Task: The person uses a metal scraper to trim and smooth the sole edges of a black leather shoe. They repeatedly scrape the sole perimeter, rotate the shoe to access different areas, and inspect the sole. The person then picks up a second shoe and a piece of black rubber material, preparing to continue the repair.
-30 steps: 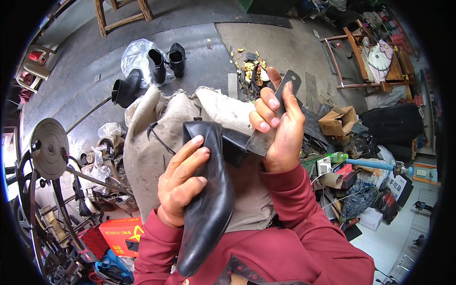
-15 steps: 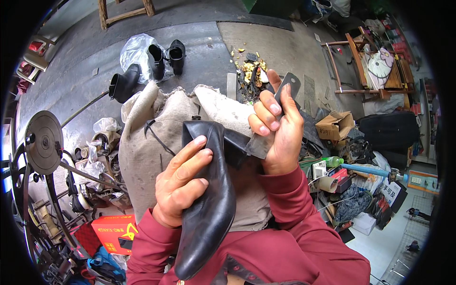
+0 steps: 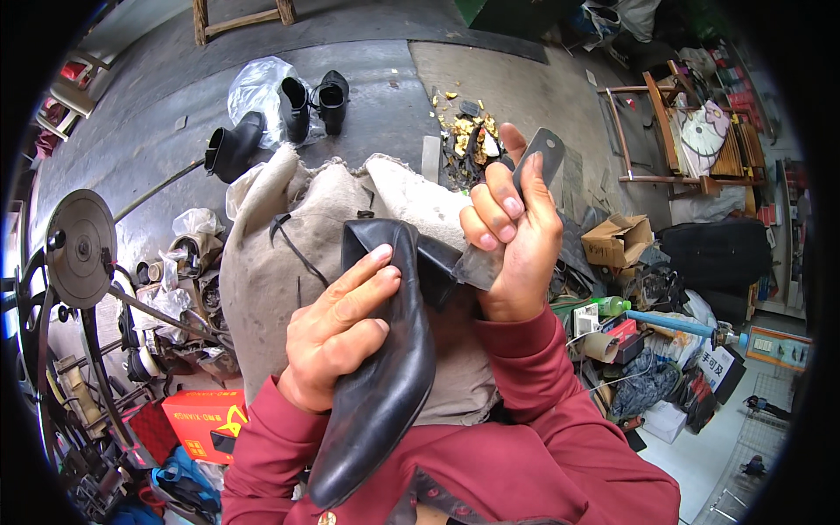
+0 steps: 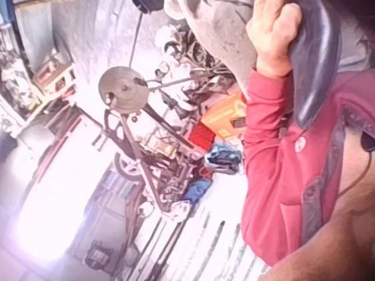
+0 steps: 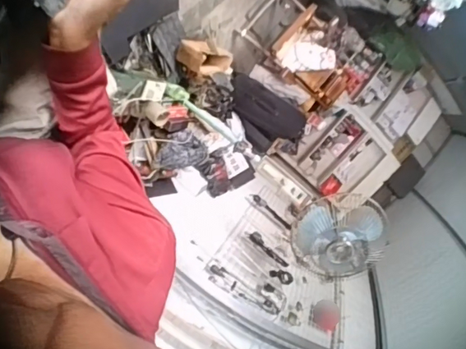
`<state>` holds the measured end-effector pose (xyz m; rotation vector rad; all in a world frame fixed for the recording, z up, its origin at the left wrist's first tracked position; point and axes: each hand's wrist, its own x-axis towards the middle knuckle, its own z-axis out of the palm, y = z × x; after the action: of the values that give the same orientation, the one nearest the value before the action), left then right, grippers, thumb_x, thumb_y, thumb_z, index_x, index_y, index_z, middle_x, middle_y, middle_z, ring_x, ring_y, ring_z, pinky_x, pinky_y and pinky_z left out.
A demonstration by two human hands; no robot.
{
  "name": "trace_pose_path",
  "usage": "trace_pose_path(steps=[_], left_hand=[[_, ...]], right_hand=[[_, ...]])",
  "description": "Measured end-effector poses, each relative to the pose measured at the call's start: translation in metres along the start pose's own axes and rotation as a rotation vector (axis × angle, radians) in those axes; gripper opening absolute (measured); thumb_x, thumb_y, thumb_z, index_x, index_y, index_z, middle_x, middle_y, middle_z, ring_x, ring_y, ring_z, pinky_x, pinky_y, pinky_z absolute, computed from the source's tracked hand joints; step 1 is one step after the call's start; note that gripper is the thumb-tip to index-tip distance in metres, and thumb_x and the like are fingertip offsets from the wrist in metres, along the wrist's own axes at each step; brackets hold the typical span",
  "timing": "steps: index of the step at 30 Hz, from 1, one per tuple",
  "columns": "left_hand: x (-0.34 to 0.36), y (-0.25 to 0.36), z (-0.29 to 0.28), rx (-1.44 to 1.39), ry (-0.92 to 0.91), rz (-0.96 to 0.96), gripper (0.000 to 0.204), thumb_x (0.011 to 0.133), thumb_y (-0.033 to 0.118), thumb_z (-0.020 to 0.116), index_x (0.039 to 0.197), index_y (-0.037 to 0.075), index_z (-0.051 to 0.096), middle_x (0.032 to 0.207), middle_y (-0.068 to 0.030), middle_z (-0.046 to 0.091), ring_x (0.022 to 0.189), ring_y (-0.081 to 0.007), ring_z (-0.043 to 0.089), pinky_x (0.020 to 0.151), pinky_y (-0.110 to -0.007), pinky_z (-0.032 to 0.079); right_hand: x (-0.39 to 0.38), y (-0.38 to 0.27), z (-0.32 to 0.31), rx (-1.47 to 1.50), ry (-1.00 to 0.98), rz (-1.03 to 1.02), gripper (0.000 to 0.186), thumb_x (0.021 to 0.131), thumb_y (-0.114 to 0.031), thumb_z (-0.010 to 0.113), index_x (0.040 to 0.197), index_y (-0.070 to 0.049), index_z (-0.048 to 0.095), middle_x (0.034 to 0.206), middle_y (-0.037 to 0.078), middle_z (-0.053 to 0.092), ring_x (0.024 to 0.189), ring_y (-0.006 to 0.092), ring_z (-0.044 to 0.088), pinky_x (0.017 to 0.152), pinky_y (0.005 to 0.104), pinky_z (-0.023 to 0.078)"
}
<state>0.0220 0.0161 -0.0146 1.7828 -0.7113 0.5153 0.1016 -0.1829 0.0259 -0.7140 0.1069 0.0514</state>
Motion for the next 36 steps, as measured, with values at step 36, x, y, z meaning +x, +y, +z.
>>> trace_pose_path(steps=[36], left_hand=[[0.041, -0.013, 0.017, -0.126, -0.005, -0.352, 0.042, 0.090, 0.005, 0.071, 0.130, 0.000, 0.059, 0.133, -0.0113, 0.065, 0.117, -0.0214, 0.068, 0.094, -0.026, 0.054]], right_hand=[[0.059, -0.004, 0.003, -0.197, -0.058, -0.143, 0.047, 0.112, -0.040, 0.038, 0.126, 0.001, 0.054, 0.066, -0.003, 0.036, 0.049, 0.0053, 0.029, 0.045, 0.0241, 0.030]])
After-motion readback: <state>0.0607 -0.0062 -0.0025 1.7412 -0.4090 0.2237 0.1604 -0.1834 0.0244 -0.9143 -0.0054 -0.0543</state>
